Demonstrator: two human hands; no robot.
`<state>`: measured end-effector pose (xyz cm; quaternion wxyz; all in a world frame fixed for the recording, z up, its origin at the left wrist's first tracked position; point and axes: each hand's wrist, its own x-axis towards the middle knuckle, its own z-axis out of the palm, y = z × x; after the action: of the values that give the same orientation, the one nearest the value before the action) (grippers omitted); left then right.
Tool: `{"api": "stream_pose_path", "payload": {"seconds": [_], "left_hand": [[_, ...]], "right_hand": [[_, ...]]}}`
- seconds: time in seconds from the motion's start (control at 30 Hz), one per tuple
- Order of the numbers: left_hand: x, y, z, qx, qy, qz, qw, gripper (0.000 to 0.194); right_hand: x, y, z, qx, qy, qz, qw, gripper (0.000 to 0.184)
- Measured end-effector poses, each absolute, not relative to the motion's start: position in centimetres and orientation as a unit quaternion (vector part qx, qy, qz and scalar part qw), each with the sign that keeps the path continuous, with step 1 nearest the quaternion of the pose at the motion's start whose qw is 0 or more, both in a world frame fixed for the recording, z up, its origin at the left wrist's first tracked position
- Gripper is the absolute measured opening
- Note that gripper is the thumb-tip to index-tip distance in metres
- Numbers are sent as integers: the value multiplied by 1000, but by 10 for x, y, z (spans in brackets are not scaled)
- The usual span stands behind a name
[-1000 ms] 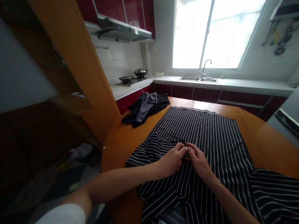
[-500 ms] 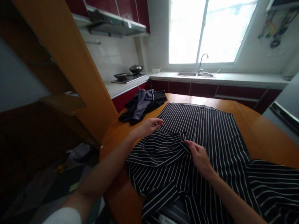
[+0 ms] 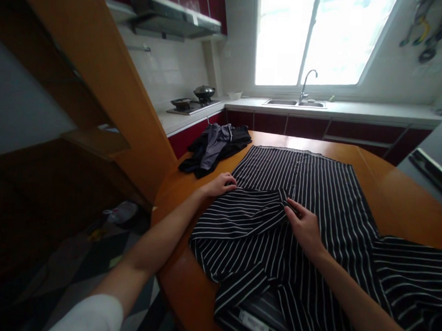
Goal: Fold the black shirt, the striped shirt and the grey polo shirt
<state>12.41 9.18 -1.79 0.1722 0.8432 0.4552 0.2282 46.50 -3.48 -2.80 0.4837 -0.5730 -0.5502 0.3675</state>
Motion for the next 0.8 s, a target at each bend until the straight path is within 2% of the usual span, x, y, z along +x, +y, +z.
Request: {"api": "stream_pose_path", "payload": {"seconds": [0.4, 0.6, 0.8], "left_hand": [[125, 91, -29, 833, 481, 247, 120, 19], [128, 88, -26, 825, 481, 274, 111, 24], [122, 89, -17, 816, 491, 283, 116, 21]], "right_hand": [[457, -34, -23, -578, -555, 340, 493, 53], [461, -9, -10, -564, -585, 270, 517, 53], [461, -1, -34, -600, -590, 241, 484, 53]]}}
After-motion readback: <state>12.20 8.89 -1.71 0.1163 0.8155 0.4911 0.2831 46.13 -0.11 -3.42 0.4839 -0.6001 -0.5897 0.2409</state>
